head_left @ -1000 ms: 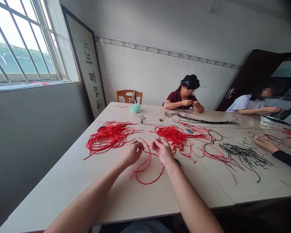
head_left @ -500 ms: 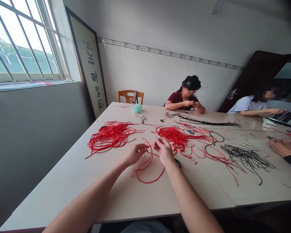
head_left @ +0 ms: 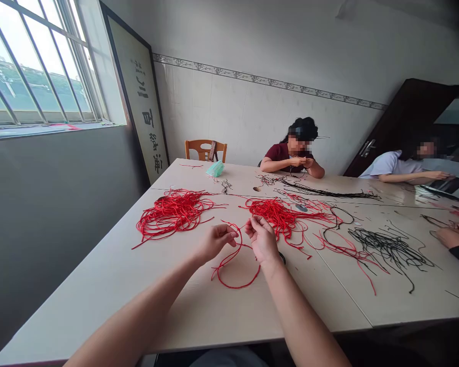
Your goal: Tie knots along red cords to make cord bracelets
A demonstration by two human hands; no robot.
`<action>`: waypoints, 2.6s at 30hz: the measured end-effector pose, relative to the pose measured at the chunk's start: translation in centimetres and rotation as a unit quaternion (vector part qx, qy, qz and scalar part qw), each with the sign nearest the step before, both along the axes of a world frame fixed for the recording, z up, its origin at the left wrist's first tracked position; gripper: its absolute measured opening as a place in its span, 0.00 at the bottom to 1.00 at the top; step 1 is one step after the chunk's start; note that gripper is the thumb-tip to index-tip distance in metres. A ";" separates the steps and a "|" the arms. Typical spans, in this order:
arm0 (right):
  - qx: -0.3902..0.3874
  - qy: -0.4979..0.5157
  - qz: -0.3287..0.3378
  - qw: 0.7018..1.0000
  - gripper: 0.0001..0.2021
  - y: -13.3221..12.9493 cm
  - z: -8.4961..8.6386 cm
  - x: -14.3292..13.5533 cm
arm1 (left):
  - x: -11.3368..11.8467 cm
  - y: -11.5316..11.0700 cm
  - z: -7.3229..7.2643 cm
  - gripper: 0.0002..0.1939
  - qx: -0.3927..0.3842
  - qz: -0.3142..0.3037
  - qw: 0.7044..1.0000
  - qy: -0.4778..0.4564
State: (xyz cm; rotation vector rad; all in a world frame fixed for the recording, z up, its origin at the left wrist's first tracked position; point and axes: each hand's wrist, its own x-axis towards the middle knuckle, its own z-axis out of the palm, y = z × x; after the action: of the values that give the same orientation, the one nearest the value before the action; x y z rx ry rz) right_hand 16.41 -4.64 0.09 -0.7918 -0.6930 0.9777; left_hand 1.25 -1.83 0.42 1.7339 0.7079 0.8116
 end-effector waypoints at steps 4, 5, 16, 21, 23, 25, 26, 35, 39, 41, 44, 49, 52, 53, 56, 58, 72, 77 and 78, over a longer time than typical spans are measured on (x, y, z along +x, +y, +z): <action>0.005 -0.002 0.015 1.000 0.10 -0.4 0.2 -0.3 | -0.1 -0.2 0.2 0.14 -0.071 -0.007 0.997 -0.023; 0.005 0.000 0.020 1.000 0.10 -0.4 0.2 -0.3 | -0.1 -0.3 0.4 0.14 -0.081 -0.007 0.996 -0.029; 0.007 -0.009 0.027 1.000 0.09 -0.7 0.6 -0.5 | -0.1 -0.7 1.0 0.11 -0.137 -0.023 0.986 -0.090; 0.005 -0.055 0.039 0.998 0.08 -1.0 0.5 -1.4 | -0.1 -0.2 0.8 0.11 -0.116 0.036 0.987 -0.101; 0.012 -0.133 0.030 0.991 0.07 -1.5 0.3 -2.4 | -0.1 0.3 0.3 0.11 -0.097 0.082 0.985 -0.120; 0.033 -0.255 0.001 0.966 0.06 -1.9 0.2 -3.5 | -0.1 0.8 -0.2 0.11 -0.085 0.106 0.982 -0.131; 0.047 -0.314 -0.013 0.948 0.06 -2.0 0.1 -3.9 | -0.1 1.0 -0.4 0.12 -0.075 0.109 0.983 -0.127; -0.014 -0.109 0.012 0.994 0.10 0.0 -0.3 -1.7 | 0.2 0.9 -0.2 0.11 0.062 0.194 0.976 -0.076; -0.018 -0.224 -0.079 0.971 0.12 -0.7 -0.1 -1.6 | -0.5 1.5 -0.3 0.14 -0.118 0.161 0.970 -0.137; 0.024 -0.330 -0.181 0.926 0.11 -1.4 0.1 -2.1 | -0.8 1.8 -0.5 0.16 -0.188 0.160 0.954 -0.168; 0.057 -0.449 -0.173 0.875 0.10 -2.1 0.0 -3.6 | -0.8 2.0 -0.6 0.15 -0.256 0.143 0.930 -0.222; -0.005 -0.468 -0.053 0.882 0.11 -0.9 -1.3 -5.4 | -0.1 1.0 -0.6 0.13 -0.299 0.116 0.901 -0.292; -0.031 -0.470 -0.057 0.880 0.10 0.0 -2.0 -5.2 | 0.4 0.4 -0.5 0.12 -0.313 0.110 0.891 -0.309; -0.032 -0.475 -0.058 0.877 0.10 0.2 -2.1 -5.1 | 0.5 0.3 -0.5 0.12 -0.311 0.110 0.892 -0.309; -0.026 -0.496 -0.062 0.866 0.10 0.3 -2.1 -4.6 | 0.5 0.3 -0.4 0.12 -0.281 0.110 0.907 -0.293; -0.021 -0.515 -0.068 0.855 0.09 0.1 -1.9 -4.5 | 0.2 0.6 -0.3 0.12 -0.242 0.120 0.926 -0.265; 0.040 -0.445 -0.092 0.890 0.11 -0.6 -0.1 -2.3 | -0.6 1.2 0.4 0.14 -0.075 0.080 0.984 -0.143; 0.030 -0.406 -0.072 0.910 0.09 -0.3 -0.3 -2.2 | -0.7 0.7 0.9 0.13 -0.085 0.065 0.986 -0.130; 0.030 -0.398 -0.068 0.914 0.08 -0.3 -0.3 -2.1 | -0.7 0.7 0.9 0.13 -0.089 0.060 0.986 -0.129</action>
State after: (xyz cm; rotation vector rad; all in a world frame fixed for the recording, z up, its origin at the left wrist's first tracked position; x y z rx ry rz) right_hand 14.28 -4.92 -0.24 -1.1785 -1.3397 0.4722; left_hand 0.50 -1.17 1.34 1.4049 0.6912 1.0040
